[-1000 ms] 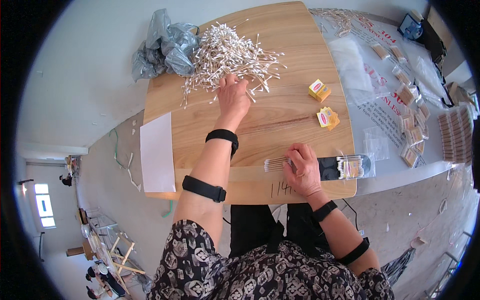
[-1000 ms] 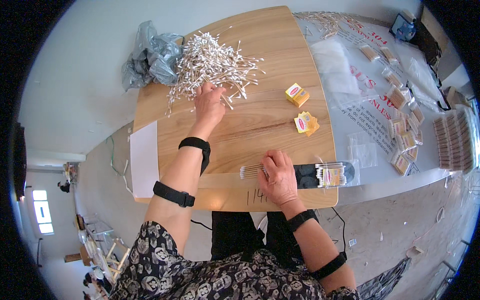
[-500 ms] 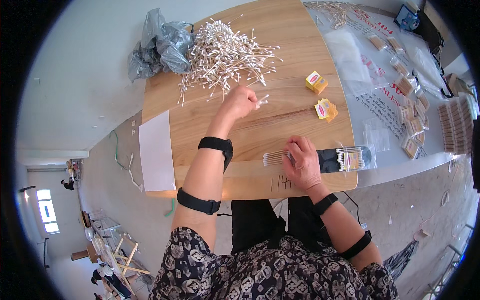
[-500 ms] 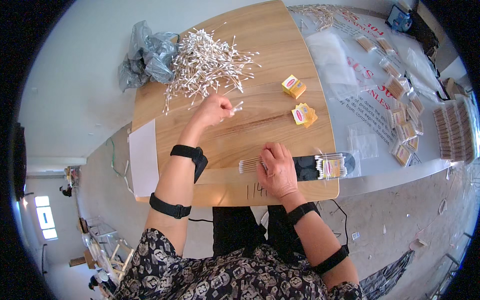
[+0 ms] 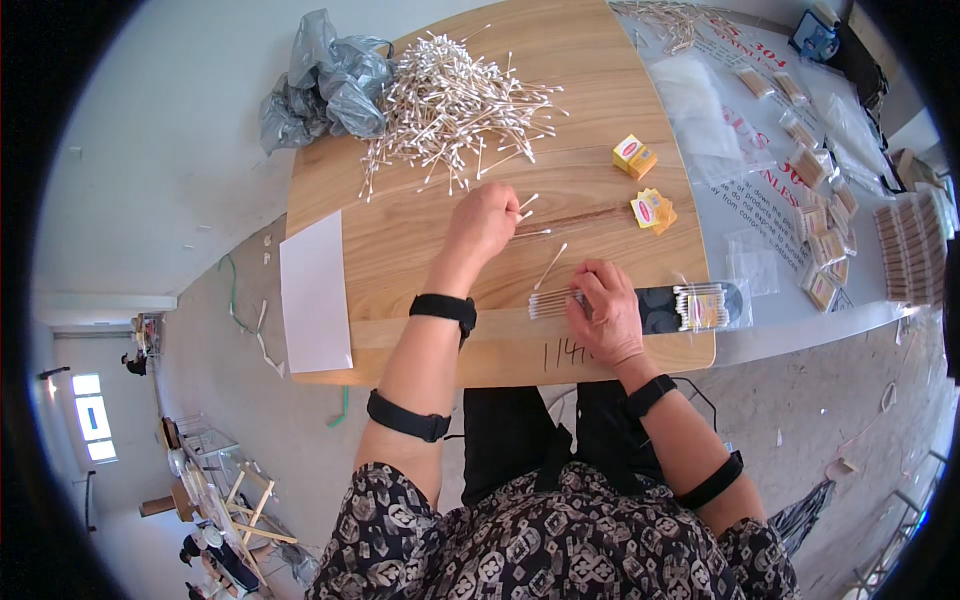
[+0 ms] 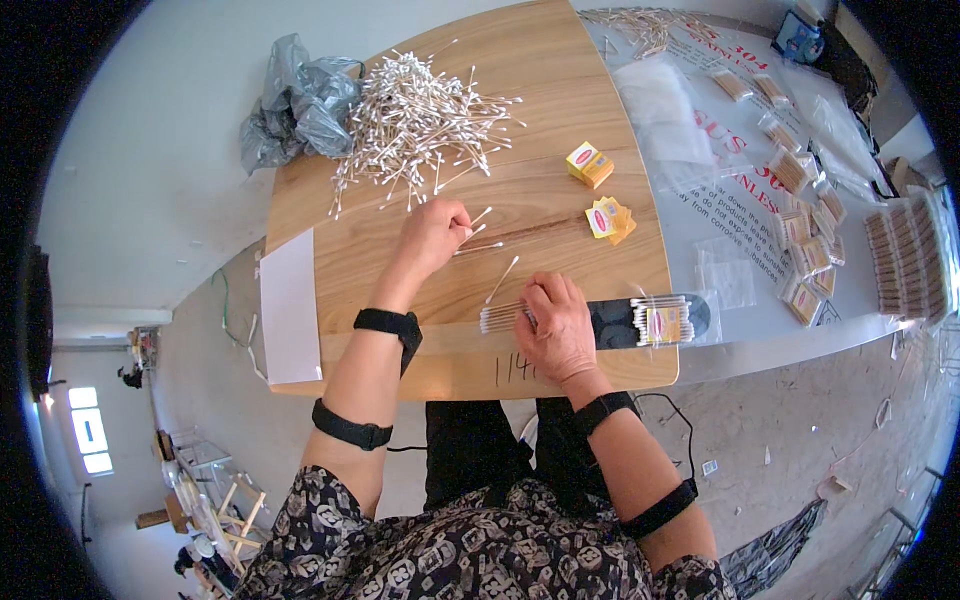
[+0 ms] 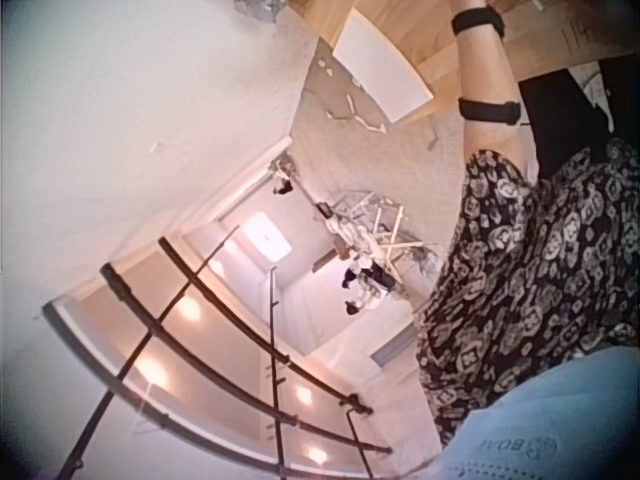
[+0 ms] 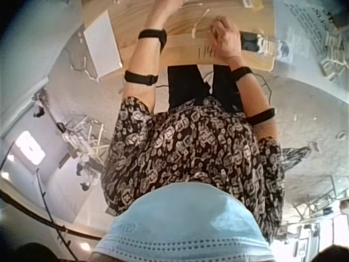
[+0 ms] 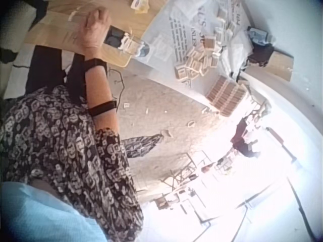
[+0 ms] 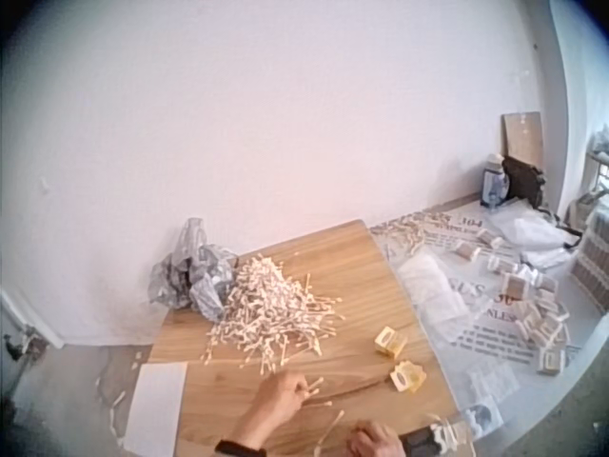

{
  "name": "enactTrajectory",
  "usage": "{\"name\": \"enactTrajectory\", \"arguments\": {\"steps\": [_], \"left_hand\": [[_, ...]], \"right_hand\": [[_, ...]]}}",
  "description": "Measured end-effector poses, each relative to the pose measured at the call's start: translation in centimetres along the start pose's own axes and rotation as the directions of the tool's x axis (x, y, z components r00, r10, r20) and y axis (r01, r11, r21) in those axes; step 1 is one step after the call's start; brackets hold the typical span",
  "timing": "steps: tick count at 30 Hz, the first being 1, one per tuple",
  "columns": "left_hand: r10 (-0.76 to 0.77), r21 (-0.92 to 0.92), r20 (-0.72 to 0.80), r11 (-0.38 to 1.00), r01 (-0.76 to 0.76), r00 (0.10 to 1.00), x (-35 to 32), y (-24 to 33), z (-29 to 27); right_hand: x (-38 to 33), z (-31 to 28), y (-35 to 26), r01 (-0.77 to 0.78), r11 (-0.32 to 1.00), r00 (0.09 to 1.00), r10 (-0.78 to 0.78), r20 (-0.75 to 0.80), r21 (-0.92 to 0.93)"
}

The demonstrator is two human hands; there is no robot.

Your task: Counting and packing cotton swabs into small plastic packages.

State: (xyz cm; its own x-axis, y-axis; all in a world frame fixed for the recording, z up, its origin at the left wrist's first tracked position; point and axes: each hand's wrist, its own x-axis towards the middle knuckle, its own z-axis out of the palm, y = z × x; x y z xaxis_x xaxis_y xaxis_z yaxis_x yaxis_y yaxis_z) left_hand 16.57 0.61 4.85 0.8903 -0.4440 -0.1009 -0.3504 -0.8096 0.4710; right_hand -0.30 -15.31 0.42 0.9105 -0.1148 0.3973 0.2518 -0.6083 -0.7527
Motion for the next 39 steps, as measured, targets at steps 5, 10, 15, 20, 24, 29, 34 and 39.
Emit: {"name": "enactTrajectory", "arguments": {"steps": [5, 10, 15, 20, 24, 29, 34, 39], "left_hand": [[0.058, 0.005, -0.058, 0.998, -0.057, 0.997, -2.8, 1.3, 1.9], [0.058, 0.115, -0.15, 0.992, -0.041, 0.987, -4.7, 3.9, 2.8], [0.154, 0.11, -0.078, 0.983, -0.145, 0.985, -6.4, 3.8, 3.9], [-0.024, -0.113, 0.03, 0.993, 0.027, 0.999, -4.8, 2.5, 3.3], [0.015, 0.071, -0.315, 0.997, 0.008, 0.949, -2.7, 1.0, 2.3], [-0.051, 0.085, -0.312, 0.993, 0.082, 0.949, -1.7, -0.5, 2.2], [0.015, 0.073, -0.074, 0.997, -0.01, 0.997, -3.0, 0.3, 1.5], [0.116, 0.15, -0.173, 0.985, -0.09, 0.978, -4.3, 1.1, 2.3]], "right_hand": [[0.0, -0.2, 0.0, -0.007, 1.0, 1.0, 0.007, 0.009, -0.016], [0.0, -0.1, 0.1, -0.023, 1.0, 1.0, 0.023, 0.002, 0.009], [0.0, 0.0, 0.1, -0.026, 0.999, 1.0, 0.027, -0.011, 0.042], [-0.2, 0.0, 0.5, -0.031, 0.999, 1.0, 0.031, 0.001, 0.031], [-0.2, 0.0, 0.5, -0.033, 0.999, 0.999, 0.033, 0.0, 0.04], [-0.2, 0.1, 0.2, -0.022, 0.999, 1.0, 0.023, -0.008, 0.048], [-0.3, 0.0, 0.4, -0.038, 0.999, 0.999, 0.038, -0.012, 0.029], [-0.1, -0.1, 0.2, -0.037, 0.998, 0.999, 0.038, -0.008, 0.046]]}}
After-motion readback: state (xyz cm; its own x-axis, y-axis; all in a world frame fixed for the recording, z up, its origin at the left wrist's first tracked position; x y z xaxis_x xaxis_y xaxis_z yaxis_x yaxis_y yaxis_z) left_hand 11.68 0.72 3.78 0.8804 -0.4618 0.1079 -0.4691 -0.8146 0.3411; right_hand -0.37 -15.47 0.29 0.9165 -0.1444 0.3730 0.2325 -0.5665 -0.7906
